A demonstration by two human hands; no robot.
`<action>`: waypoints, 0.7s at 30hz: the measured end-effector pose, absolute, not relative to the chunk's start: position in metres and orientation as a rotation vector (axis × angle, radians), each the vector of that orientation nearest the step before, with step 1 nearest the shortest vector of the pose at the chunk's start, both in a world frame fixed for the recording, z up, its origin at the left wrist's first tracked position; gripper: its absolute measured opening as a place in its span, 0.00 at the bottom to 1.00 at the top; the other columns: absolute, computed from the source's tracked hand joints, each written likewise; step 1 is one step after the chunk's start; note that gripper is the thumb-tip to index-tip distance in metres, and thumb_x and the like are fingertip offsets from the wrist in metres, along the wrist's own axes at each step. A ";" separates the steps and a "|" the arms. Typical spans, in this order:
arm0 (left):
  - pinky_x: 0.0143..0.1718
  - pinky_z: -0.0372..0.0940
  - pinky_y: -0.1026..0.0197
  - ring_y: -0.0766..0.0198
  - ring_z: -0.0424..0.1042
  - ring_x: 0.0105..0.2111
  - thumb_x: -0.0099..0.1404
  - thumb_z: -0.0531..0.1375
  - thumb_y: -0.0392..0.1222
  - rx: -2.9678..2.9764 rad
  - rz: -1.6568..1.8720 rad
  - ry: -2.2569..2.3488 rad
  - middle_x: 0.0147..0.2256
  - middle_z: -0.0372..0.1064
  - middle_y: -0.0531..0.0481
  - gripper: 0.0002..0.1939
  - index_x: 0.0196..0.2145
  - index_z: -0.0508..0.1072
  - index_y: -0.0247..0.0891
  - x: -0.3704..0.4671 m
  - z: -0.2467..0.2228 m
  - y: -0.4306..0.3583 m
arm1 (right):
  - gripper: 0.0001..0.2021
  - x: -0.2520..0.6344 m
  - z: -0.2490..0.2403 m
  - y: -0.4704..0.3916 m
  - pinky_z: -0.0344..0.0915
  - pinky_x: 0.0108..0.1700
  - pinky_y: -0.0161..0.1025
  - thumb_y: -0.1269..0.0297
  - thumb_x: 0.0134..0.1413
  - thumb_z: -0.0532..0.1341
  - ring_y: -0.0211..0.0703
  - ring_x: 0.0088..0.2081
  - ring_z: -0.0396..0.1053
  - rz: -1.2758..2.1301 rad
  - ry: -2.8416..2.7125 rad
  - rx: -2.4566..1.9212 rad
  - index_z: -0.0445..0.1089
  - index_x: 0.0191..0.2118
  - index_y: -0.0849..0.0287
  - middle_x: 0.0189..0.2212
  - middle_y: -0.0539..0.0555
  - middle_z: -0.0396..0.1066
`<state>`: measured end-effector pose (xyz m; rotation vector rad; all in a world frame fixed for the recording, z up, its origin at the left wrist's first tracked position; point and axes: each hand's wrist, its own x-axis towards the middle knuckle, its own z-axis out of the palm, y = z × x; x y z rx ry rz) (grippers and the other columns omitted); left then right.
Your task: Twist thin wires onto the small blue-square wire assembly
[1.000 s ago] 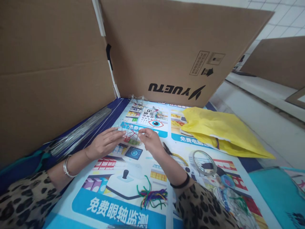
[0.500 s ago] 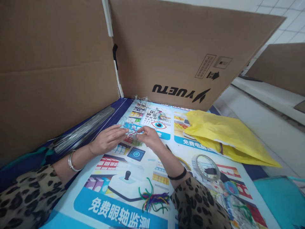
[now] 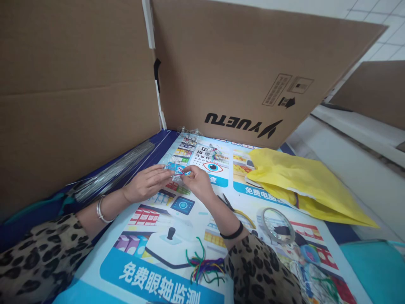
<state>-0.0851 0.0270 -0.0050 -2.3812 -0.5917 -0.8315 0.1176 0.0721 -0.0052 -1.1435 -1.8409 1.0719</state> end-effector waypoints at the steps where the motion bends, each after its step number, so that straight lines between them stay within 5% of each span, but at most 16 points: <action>1: 0.53 0.65 0.50 0.60 0.70 0.47 0.64 0.54 0.29 -2.380 -0.830 -0.587 0.46 0.71 0.43 0.08 0.42 0.66 0.34 -0.085 -0.005 0.028 | 0.09 0.118 -0.005 0.072 0.43 0.19 0.32 0.60 0.43 0.61 0.32 0.16 0.48 1.061 -1.843 -1.138 0.68 0.32 0.58 0.13 0.41 0.51; 21: 0.55 0.63 0.52 0.59 0.63 0.54 0.67 0.49 0.31 -2.507 -0.837 -0.733 0.50 0.67 0.40 0.16 0.52 0.62 0.32 -0.087 -0.019 0.061 | 0.11 0.129 -0.012 0.080 0.46 0.14 0.31 0.55 0.42 0.61 0.30 0.11 0.50 1.183 -1.602 -1.208 0.66 0.29 0.58 0.12 0.41 0.54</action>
